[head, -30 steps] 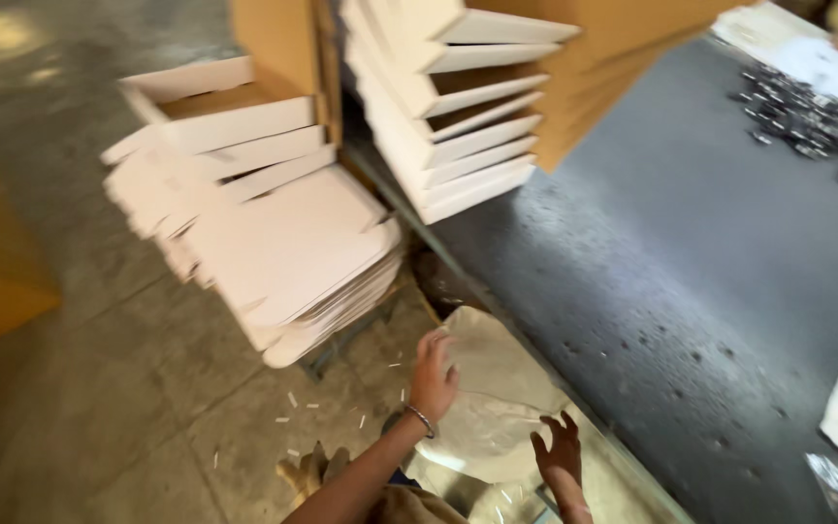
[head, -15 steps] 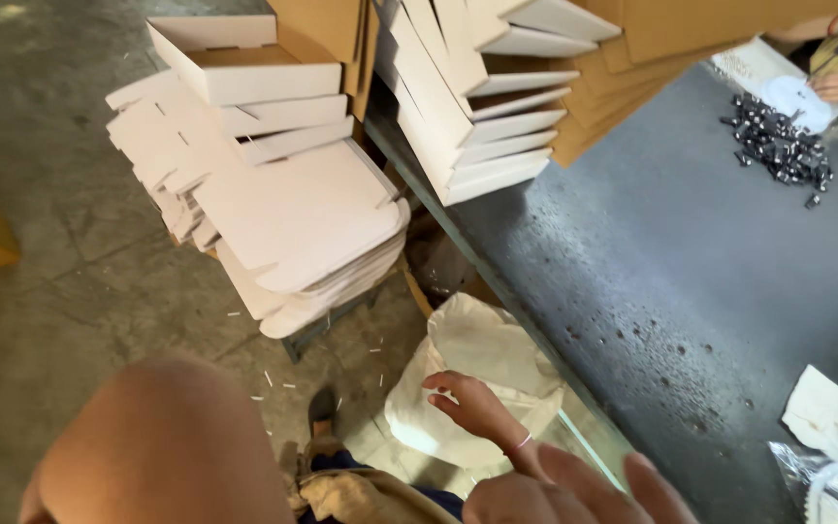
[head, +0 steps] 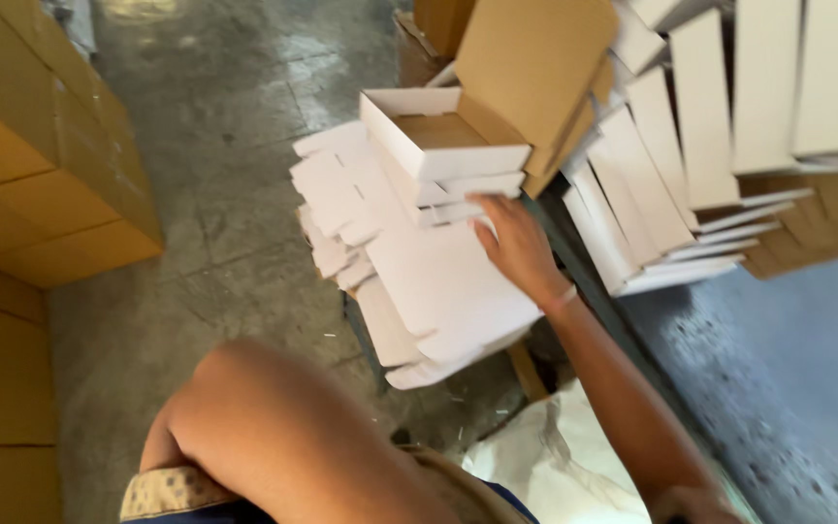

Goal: The person wipes white round LED panel light covers with a tissue, places each panel into a clear plastic bag, and wraps the bag around it. They then open a small cardboard box and place a bagged panel inside, repeating the packing cycle for several panels on the workbench.

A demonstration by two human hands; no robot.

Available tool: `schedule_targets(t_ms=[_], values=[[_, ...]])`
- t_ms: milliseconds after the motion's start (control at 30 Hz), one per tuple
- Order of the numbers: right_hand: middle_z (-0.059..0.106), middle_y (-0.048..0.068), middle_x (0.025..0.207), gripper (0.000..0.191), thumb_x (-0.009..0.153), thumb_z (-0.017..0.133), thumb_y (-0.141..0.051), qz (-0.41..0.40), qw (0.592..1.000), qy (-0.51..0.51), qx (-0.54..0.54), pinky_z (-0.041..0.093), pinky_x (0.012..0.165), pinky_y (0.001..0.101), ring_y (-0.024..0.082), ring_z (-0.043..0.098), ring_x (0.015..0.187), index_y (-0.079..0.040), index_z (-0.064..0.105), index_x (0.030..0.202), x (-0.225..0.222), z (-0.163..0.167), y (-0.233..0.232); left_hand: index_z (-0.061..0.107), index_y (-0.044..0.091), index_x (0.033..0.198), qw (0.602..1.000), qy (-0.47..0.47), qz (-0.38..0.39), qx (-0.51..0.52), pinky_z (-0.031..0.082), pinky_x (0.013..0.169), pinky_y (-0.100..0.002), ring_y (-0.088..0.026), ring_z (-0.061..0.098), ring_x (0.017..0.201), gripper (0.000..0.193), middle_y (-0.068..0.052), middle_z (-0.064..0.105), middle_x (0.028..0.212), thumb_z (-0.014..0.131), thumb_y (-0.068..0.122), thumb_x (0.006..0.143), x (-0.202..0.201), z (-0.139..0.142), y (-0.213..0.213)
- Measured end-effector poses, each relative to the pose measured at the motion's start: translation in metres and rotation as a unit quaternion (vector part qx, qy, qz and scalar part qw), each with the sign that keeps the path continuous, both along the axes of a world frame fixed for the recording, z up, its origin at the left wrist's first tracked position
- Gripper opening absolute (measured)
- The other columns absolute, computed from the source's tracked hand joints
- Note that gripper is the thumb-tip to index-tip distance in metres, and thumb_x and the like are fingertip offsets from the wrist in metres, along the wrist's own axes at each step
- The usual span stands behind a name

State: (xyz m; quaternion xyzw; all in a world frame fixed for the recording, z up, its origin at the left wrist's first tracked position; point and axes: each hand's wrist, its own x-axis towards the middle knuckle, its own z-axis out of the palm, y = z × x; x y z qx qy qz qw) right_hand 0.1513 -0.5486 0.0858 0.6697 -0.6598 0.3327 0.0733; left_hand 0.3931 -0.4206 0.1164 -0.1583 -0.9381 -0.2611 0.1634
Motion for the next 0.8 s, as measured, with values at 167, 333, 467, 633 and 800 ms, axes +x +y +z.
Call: schedule_targets(t_ms=[167, 333, 467, 633, 800], values=[[0.067, 0.016, 0.118, 0.043, 0.079, 0.070, -0.001, 0.003, 0.985, 0.170, -0.036, 0.047, 0.102, 0.0483, 0.036, 0.061, 0.117, -0.002, 0.062, 0.121, -0.016, 0.015, -0.106, 0.069, 0.014, 0.106, 0.999, -0.017, 0.043, 0.007, 0.053, 0.088, -0.039, -0.027, 0.069, 0.098, 0.021, -0.005, 0.070, 0.099, 0.066, 0.021, 0.087, 0.004, 0.023, -0.058], [0.072, 0.012, 0.107, 0.023, 0.086, 0.070, 0.000, -0.030, 0.996, 0.050, 0.066, 0.051, 0.085, 0.0455, 0.033, 0.065, 0.107, -0.005, 0.067, 0.108, -0.023, 0.024, -0.127, 0.071, 0.013, 0.111, 0.976, -0.100, 0.192, 0.027, 0.055, 0.083, -0.042, -0.031, 0.071, 0.096, 0.027, -0.008, 0.074, 0.104, 0.071, 0.027, 0.088, 0.071, 0.031, -0.184], [0.070, 0.016, 0.107, 0.018, 0.090, 0.069, -0.002, 0.025, 0.999, -0.018, 0.018, 0.053, 0.083, 0.0435, 0.034, 0.065, 0.102, -0.001, 0.065, 0.108, -0.006, 0.060, -0.112, 0.064, 0.009, 0.126, 0.881, -0.039, 0.365, 0.298, 0.059, 0.076, -0.036, -0.026, 0.073, 0.089, 0.046, -0.011, 0.074, 0.111, 0.075, 0.031, 0.087, 0.046, 0.014, -0.234], [0.070, 0.015, 0.106, 0.020, 0.087, 0.065, 0.000, 0.095, 0.992, 0.062, -0.051, 0.054, 0.087, 0.0433, 0.033, 0.066, 0.103, -0.001, 0.068, 0.107, 0.052, 0.104, -0.055, 0.046, 0.002, 0.134, 0.793, 0.240, 0.411, 0.380, 0.058, 0.073, -0.033, -0.024, 0.073, 0.089, 0.066, -0.017, 0.071, 0.104, 0.080, 0.030, 0.084, -0.004, -0.012, -0.230], [0.062, 0.005, 0.100, 0.024, 0.085, 0.064, -0.010, 0.100, 0.989, 0.107, 0.014, 0.052, 0.081, 0.0400, 0.027, 0.061, 0.094, -0.009, 0.067, 0.109, 0.098, 0.109, 0.044, 0.079, 0.016, 0.113, 0.797, -0.050, 0.529, 0.288, 0.054, 0.070, -0.044, -0.038, 0.062, 0.072, 0.027, -0.021, 0.071, 0.085, 0.080, 0.031, 0.089, 0.007, -0.083, -0.209]])
